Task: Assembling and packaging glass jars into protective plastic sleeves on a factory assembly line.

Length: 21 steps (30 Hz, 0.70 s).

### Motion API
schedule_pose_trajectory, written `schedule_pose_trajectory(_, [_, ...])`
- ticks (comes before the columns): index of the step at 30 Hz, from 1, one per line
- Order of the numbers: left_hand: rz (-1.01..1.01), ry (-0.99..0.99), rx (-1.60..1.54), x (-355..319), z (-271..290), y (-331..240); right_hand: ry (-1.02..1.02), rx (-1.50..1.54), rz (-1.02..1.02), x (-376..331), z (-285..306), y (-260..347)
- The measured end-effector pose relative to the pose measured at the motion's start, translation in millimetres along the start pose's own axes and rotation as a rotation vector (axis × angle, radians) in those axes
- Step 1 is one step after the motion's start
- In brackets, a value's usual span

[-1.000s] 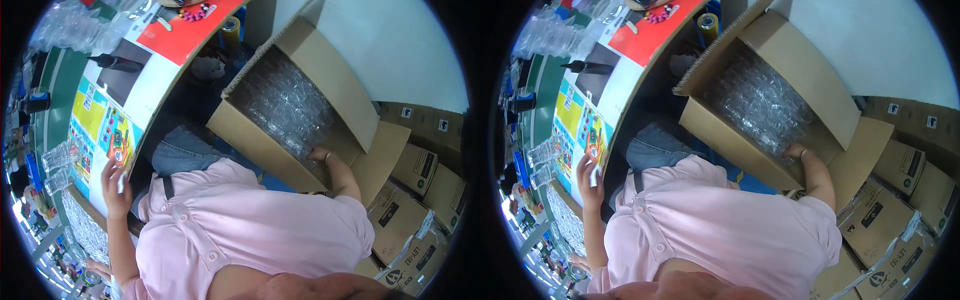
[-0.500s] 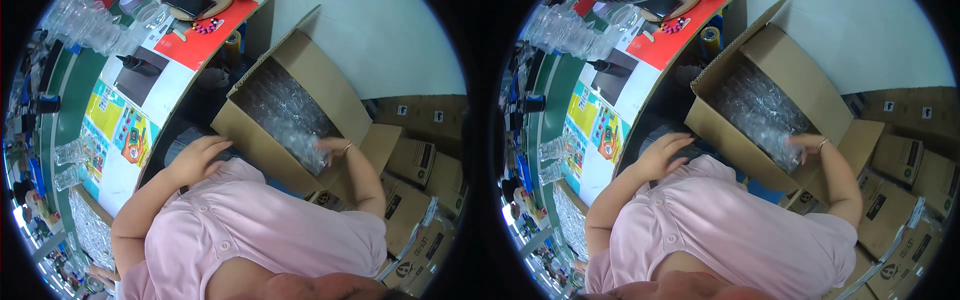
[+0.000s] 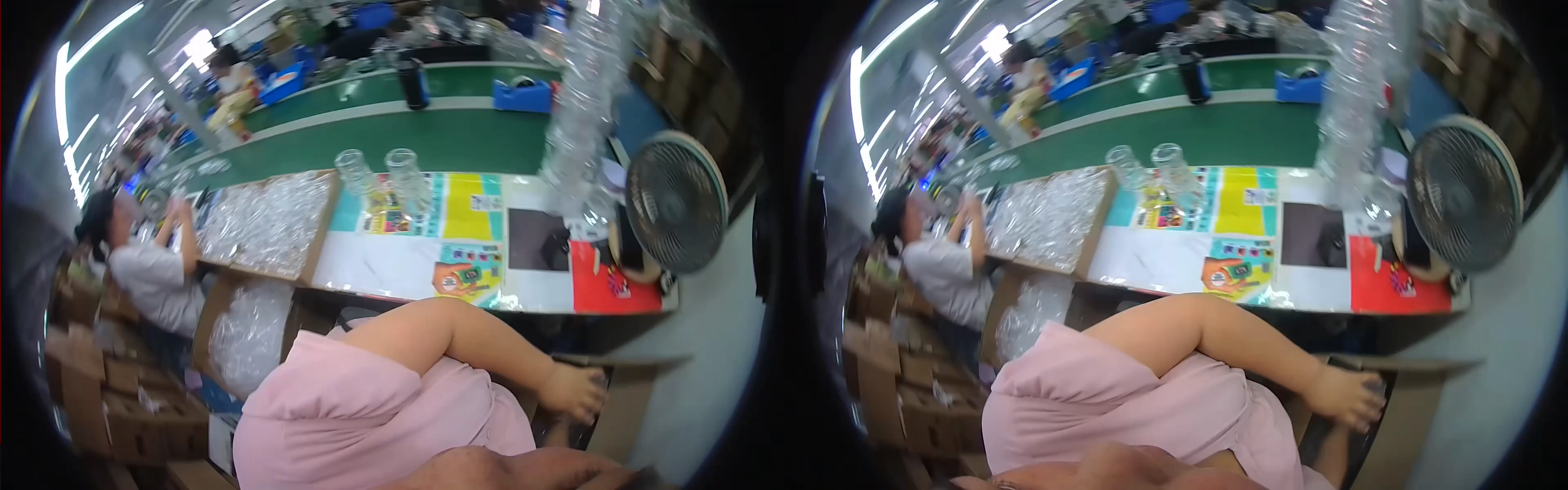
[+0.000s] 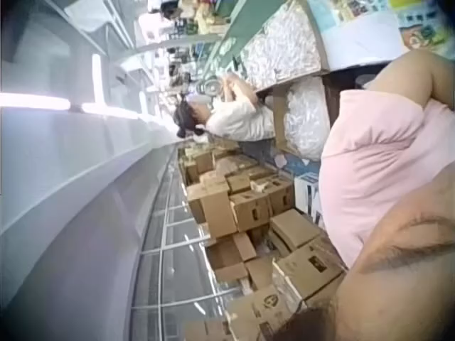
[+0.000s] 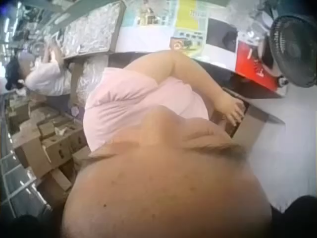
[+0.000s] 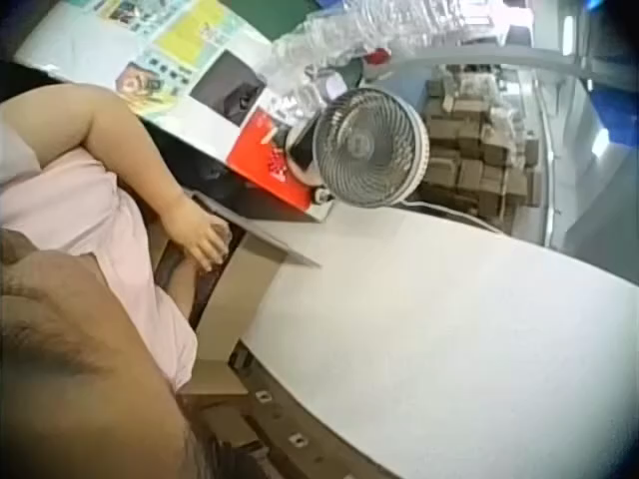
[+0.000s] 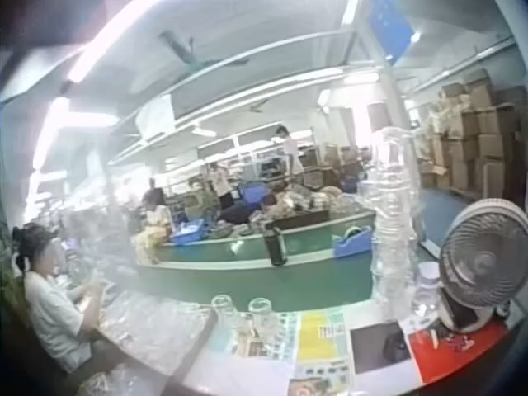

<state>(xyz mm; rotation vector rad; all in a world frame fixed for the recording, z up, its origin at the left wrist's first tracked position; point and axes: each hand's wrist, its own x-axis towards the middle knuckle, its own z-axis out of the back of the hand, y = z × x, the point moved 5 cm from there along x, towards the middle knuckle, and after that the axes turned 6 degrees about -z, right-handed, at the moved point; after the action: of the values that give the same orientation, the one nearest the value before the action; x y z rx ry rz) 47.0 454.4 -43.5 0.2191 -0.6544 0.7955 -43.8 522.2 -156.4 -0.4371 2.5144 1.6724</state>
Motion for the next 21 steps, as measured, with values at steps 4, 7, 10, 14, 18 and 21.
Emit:
schedule_pose_trajectory(4, [0.021,-0.113,-0.054,-11.4,2.0,-13.6,0.028,0.085,0.035,26.6,-7.0,-18.7])
schedule_pose_trajectory(7, [-0.026,-0.070,-0.024,-13.8,8.7,-9.5,-0.039,0.172,0.051,25.3,4.6,-34.1])
schedule_pose_trajectory(10, [-0.058,-0.070,-0.022,-17.8,2.2,-2.3,-0.129,0.253,0.064,15.0,15.7,-44.9])
schedule_pose_trajectory(14, [-0.102,-0.027,-0.007,-15.4,11.2,0.8,-0.253,0.356,0.080,-3.0,12.1,-56.4])
schedule_pose_trajectory(18, [-0.232,-0.004,0.191,1.6,46.8,-11.3,-0.374,0.427,0.118,-23.8,3.7,-51.3])
schedule_pose_trajectory(21, [-0.116,0.022,-0.012,10.5,95.2,-22.7,-0.460,0.459,0.165,-39.8,-0.2,-37.8])
